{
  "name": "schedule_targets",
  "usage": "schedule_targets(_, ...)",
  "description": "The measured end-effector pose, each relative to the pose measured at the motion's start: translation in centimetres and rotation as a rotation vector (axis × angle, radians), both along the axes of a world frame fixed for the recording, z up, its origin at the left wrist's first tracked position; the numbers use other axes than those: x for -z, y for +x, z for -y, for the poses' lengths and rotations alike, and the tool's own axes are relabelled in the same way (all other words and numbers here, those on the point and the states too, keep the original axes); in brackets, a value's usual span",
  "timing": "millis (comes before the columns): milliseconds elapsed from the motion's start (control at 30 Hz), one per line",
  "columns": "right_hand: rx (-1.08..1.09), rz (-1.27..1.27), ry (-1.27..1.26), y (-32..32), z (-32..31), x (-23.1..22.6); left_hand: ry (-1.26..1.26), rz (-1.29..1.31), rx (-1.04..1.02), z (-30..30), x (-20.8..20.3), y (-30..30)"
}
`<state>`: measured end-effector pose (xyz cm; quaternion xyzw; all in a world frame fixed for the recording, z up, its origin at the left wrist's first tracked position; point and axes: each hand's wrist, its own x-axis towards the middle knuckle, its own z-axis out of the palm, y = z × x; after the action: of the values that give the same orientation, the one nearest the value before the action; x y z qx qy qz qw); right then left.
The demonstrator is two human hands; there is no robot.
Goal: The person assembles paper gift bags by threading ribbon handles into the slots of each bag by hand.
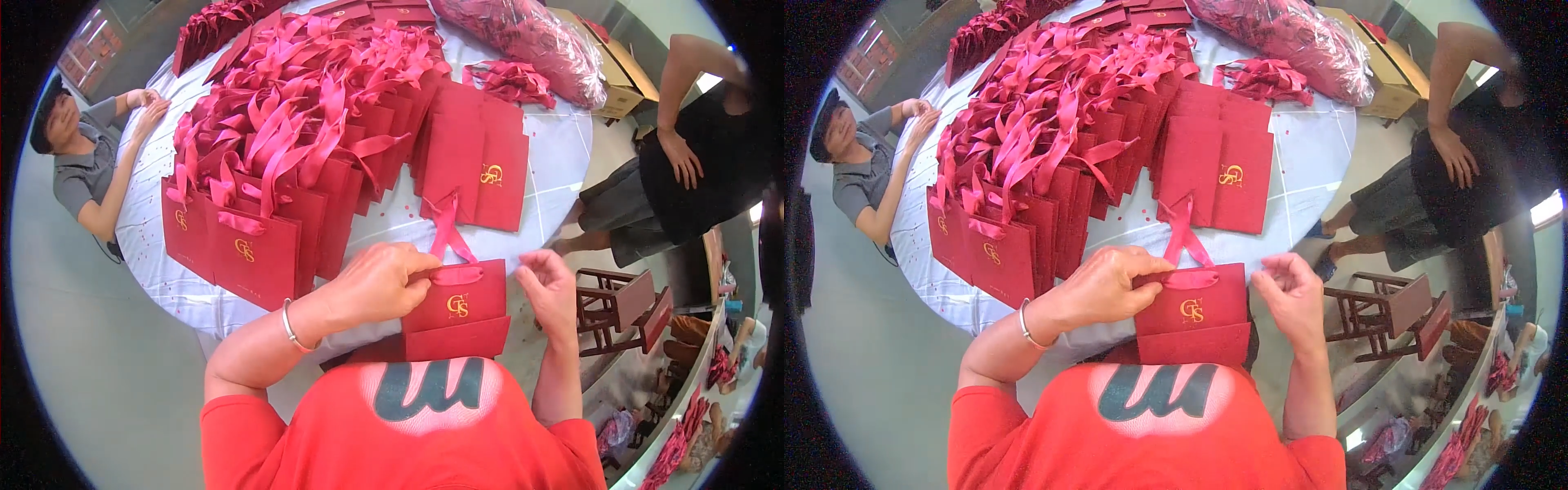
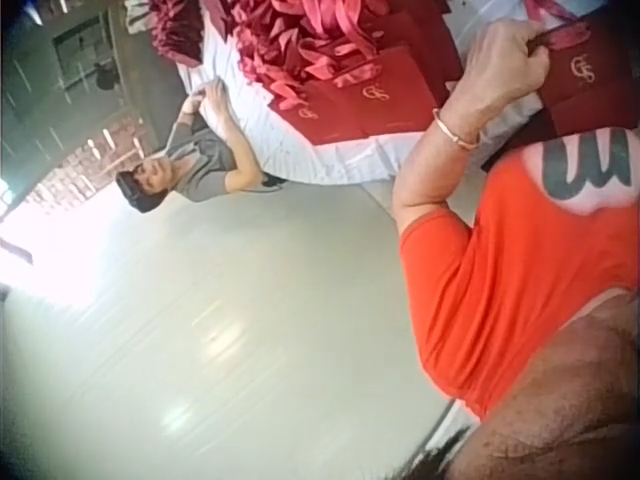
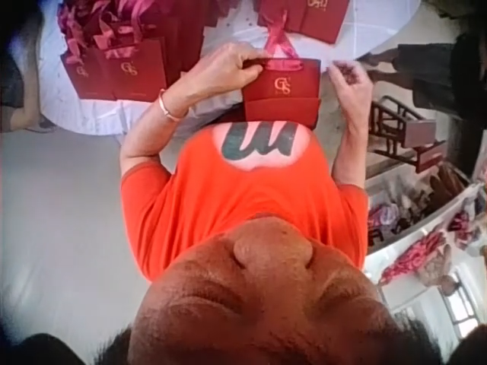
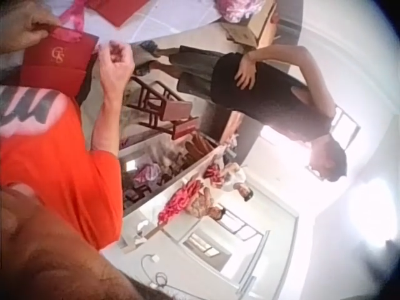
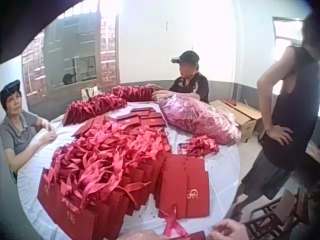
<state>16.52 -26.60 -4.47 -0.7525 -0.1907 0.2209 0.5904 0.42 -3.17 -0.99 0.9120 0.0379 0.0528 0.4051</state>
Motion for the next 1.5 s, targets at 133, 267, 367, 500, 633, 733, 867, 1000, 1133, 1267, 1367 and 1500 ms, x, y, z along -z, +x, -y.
schedule_targets(133, -0.124, -0.131, -0.078, -1.0, 0.7, 0.2, -0.019, 0.075, -0.056, 0.0, 1.3, -0.1)
schedule_targets(267, -0.247, -0.264, -0.040, -1.5, 0.6, 0.6, -0.031, 0.030, -0.117, -0.1, 0.7, 0.1)
schedule_targets(367, -0.248, -0.347, 0.026, -1.8, 0.4, 0.3, -0.077, 0.008, -0.150, -0.1, 0.7, 0.2)
schedule_targets(500, -0.193, -0.432, 0.038, -2.2, 0.0, 0.2, 0.087, 0.004, -0.151, -0.1, 1.2, 0.1)
schedule_targets(633, -0.186, -0.452, 0.014, -2.2, 0.0, -0.5, 0.086, 0.016, -0.157, 0.0, 1.3, -0.1)
schedule_targets(733, -0.042, -0.291, 0.179, -1.7, 0.6, -1.5, 0.097, 0.206, -0.214, 0.2, 1.0, -0.1)
schedule_targets(867, 0.113, 0.105, 0.364, -1.5, -0.2, -8.9, -0.051, 0.276, -0.277, -0.1, -0.6, -0.5)
schedule_targets(1000, 0.060, 0.656, -0.050, -4.3, -3.5, -14.0, -0.502, 0.153, -0.250, -0.1, -1.5, -0.5)
schedule_targets(1133, -0.280, 1.063, -0.239, -6.9, -8.7, -13.2, -0.838, 0.177, -0.216, -0.6, -0.6, -0.1)
schedule_targets(1267, -0.332, 0.553, 0.081, -6.2, -10.2, -11.1, -1.101, 0.046, -0.329, -1.4, -0.5, 0.6)
schedule_targets(1367, -0.103, 0.408, 0.168, -3.5, -8.9, -8.2, -1.012, 0.145, -0.377, -1.1, 1.2, 1.0)
schedule_targets(1500, -0.030, 0.575, -0.009, 1.3, -6.3, -2.5, -0.578, 0.111, -0.356, -1.3, 1.4, 1.1)
